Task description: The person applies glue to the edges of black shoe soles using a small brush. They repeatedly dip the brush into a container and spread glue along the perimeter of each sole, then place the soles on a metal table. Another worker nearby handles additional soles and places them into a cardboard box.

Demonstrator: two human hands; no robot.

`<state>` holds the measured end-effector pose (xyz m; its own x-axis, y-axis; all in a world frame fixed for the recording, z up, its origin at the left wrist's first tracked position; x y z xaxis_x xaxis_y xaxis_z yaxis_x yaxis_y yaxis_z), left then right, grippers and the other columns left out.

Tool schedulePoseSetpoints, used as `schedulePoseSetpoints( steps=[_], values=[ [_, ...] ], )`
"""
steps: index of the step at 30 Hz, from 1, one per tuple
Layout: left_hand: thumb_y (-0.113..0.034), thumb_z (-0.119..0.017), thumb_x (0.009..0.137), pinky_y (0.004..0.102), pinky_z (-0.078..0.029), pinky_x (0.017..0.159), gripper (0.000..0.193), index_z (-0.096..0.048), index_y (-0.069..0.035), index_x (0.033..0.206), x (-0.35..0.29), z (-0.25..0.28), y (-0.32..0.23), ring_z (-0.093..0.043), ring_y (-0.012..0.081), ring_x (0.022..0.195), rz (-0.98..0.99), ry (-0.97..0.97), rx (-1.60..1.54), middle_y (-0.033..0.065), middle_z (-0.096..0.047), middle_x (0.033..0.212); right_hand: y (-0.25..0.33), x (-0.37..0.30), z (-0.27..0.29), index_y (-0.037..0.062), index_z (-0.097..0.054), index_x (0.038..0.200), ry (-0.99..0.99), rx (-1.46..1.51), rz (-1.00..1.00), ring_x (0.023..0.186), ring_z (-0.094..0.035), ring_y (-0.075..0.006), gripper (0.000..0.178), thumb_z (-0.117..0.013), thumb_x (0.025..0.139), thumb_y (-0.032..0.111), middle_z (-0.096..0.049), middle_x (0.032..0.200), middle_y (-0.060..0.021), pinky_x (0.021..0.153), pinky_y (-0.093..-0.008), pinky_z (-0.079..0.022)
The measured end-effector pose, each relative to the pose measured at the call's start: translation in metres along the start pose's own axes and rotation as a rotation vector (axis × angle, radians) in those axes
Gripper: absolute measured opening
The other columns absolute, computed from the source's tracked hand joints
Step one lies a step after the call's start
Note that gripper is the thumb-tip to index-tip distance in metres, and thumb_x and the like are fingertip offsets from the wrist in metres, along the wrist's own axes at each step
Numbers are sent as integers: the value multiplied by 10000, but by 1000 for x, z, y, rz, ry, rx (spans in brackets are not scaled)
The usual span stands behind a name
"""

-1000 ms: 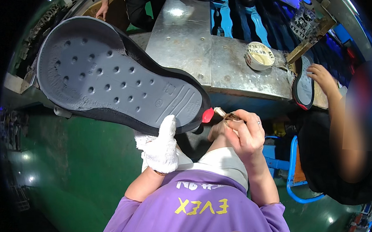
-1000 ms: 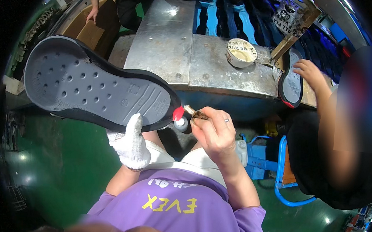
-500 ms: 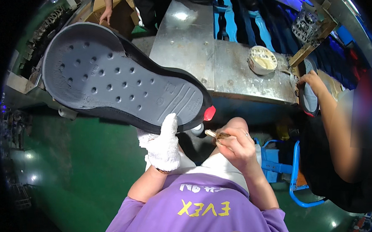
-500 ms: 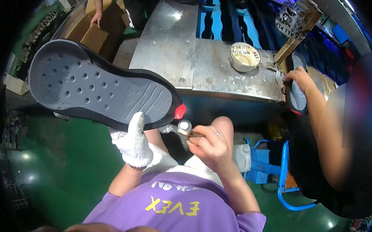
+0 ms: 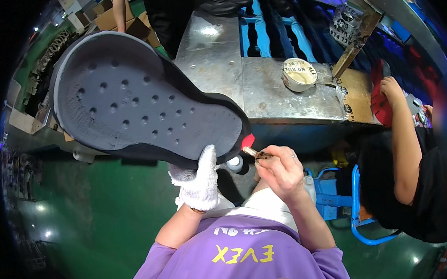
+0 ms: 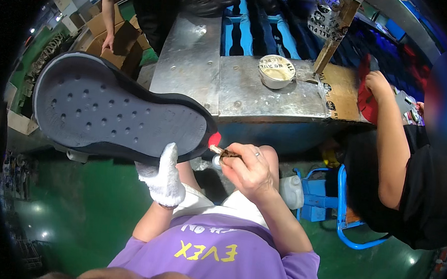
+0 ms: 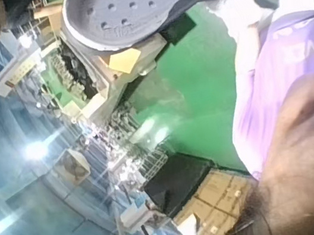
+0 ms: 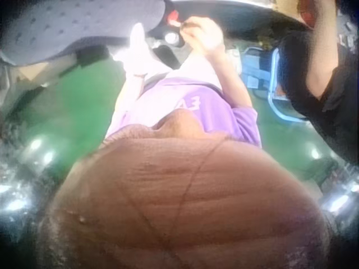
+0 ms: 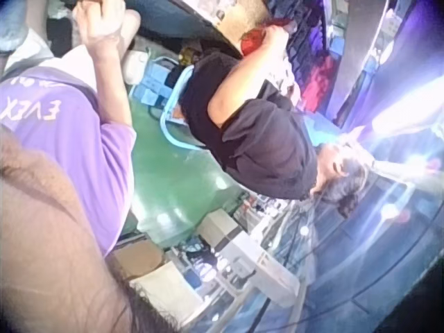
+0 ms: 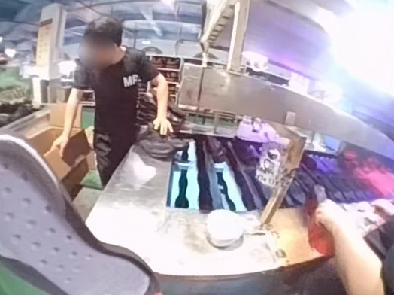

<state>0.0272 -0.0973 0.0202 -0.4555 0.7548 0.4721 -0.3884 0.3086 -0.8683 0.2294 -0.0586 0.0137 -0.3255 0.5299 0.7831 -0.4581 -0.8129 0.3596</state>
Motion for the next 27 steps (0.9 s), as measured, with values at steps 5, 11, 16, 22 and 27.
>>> schedulePoseSetpoints(
  steps=[5,11,16,22,27],
  values=[
    [-56,-780,863,370,-458,1033,616,-454,30,1379,4,-3,-4,-578,214,1182,221,-69,-188,141,-580,1323,5,-14,-1,17,-671,837,26,69,-36,766,-648,-284,230,-818,660,12,-661,994,-138,701,-383,-510],
    [-54,-788,853,368,-463,1027,596,-478,24,1356,-1,10,10,-588,210,1158,-243,66,331,131,-595,1293,1,-3,6,38,-672,836,-38,-11,-17,771,-646,-264,229,-817,659,25,-661,989,-108,686,-365,-470],
    [-25,-770,864,360,-492,989,527,-519,15,1326,0,-15,-4,-622,204,1103,173,-73,-252,121,-634,1248,-5,-9,12,11,-670,841,89,12,21,804,-663,-301,224,-817,672,28,-663,1005,-163,699,-391,-520],
    [-37,-749,876,347,-528,955,476,-530,6,1297,11,-23,-4,-638,203,1092,293,73,-387,129,-660,1182,-34,-109,-29,-7,-663,845,-112,183,-494,742,-657,-229,133,-776,827,60,-670,923,-140,666,-339,-537],
    [-234,-793,818,375,-545,889,577,-561,53,1261,-17,-85,19,-658,245,1014,218,680,77,185,-679,1132,-31,-161,-64,-5,-700,922,125,277,-1073,772,-697,-214,209,-757,889,193,-725,882,-138,702,-361,-547]
  ],
)
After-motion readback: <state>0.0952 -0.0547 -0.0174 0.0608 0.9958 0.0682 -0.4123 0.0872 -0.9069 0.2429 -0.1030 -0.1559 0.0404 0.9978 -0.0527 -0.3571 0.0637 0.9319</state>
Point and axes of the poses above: each hand's wrist, its own x-axis towards the middle knuckle, its own z-axis out of the back of the hand, y = z × x, the point moved 1 cm from there along x, towards the middle knuckle
